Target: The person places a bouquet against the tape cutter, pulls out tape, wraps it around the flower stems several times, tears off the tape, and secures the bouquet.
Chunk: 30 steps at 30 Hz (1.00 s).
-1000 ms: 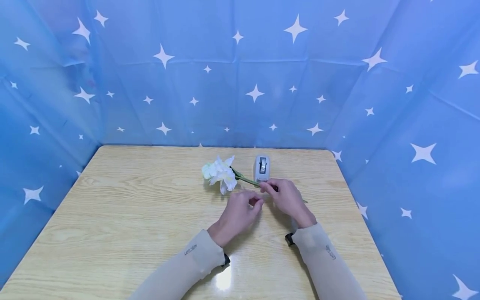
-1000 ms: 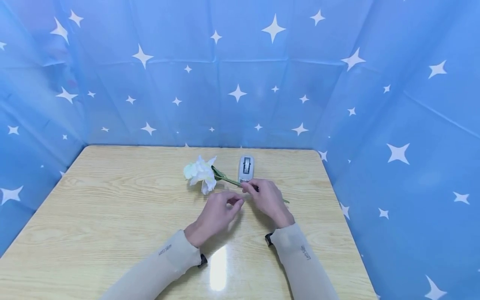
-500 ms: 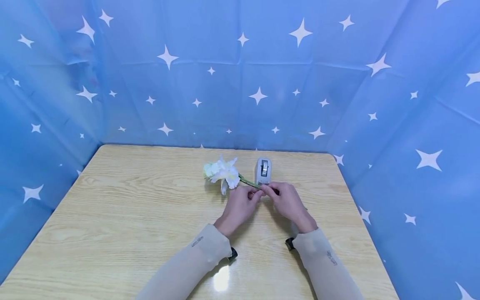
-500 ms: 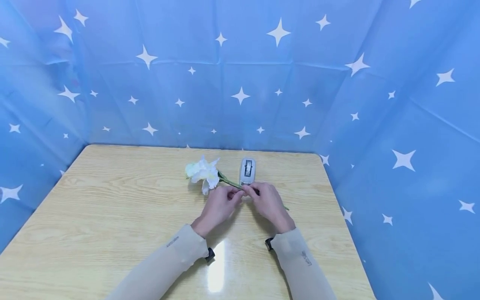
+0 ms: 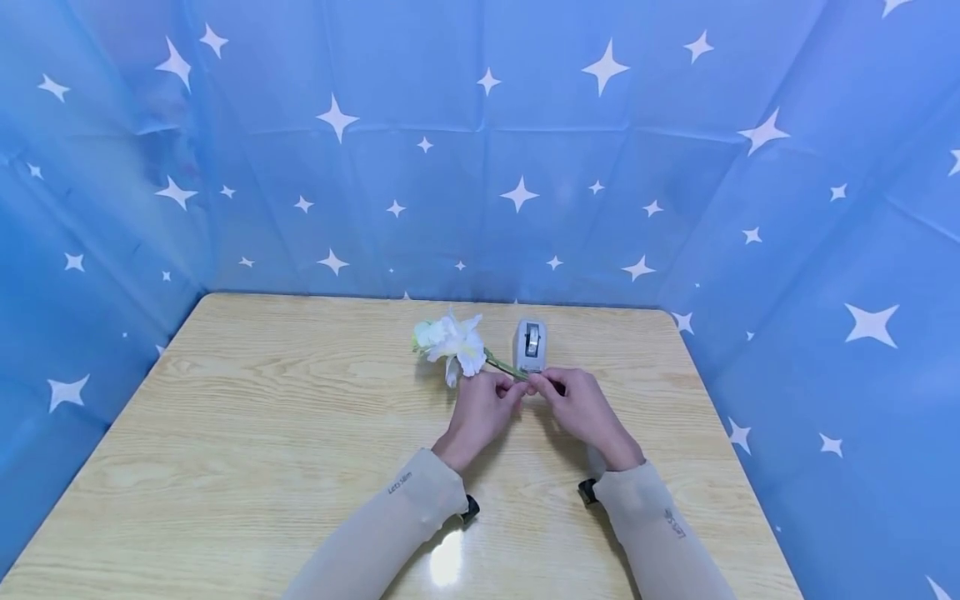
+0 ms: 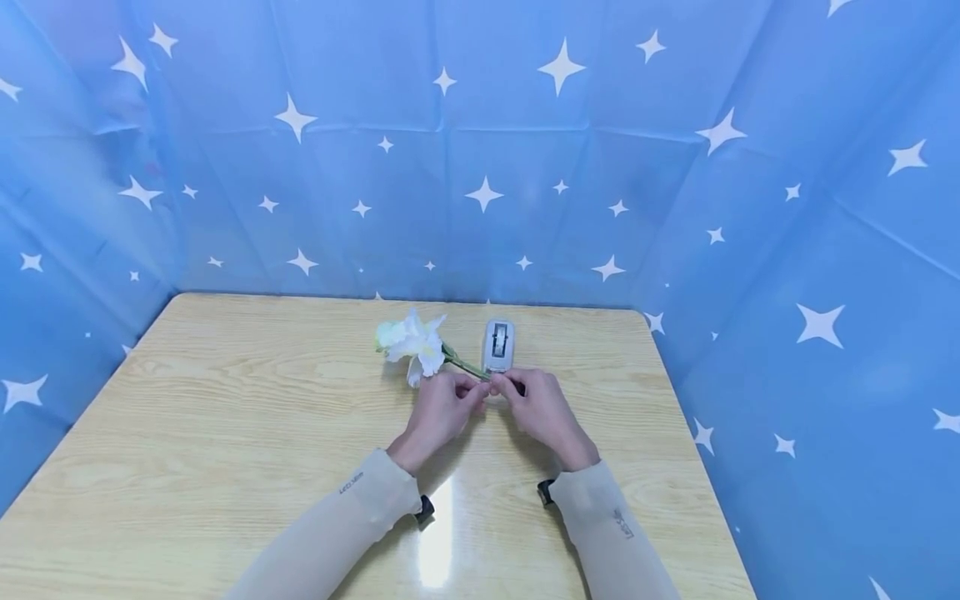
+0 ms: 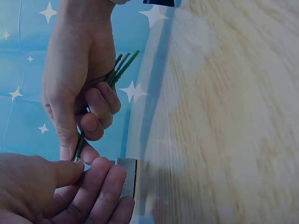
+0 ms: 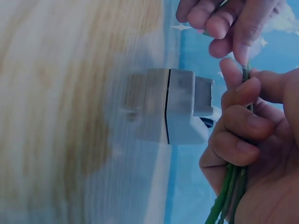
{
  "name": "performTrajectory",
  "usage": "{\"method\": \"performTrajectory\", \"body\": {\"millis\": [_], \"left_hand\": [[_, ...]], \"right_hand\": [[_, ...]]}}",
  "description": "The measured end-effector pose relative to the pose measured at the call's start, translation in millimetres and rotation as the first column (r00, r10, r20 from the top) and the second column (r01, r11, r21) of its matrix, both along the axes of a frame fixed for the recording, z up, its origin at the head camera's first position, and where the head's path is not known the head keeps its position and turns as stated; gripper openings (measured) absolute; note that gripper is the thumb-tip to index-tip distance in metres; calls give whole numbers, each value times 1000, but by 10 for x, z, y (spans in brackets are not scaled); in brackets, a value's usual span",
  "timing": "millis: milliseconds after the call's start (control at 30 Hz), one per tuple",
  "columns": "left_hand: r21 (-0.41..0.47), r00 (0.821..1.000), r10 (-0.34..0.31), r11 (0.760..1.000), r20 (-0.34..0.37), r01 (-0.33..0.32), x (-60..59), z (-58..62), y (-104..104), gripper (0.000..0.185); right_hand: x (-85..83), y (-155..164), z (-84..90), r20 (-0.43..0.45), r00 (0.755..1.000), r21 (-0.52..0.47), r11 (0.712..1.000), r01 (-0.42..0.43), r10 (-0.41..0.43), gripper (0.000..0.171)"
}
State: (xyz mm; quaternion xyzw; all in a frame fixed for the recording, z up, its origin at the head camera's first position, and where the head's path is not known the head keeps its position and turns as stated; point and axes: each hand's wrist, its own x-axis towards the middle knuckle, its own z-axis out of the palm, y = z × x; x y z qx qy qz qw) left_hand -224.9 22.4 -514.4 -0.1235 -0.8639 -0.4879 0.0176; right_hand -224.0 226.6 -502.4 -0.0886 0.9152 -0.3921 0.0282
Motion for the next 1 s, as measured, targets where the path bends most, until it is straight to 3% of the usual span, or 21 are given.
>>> {"method": "performTrajectory", "body": {"millis": [300,533,700,1000], "left_hand": [[17,1000,-12,1000,28,11,48,60,-9,20],[44,1000,-14,999,4,14,63,60,34,18],[79,1000,-8,997,24,6,48,60,22,20],[229,989,-3,973,150,-32,12,54,35,23]], "right_hand": [[15,18,-16,25,1000,-39,999,-2,3,30],[20,36,20,1,999,-8,999,-36,36,29],[22,18,38,-1,997,13,997,-80,80,26],[55,-4,87,-24,993,56,992,-111,113,21]]}}
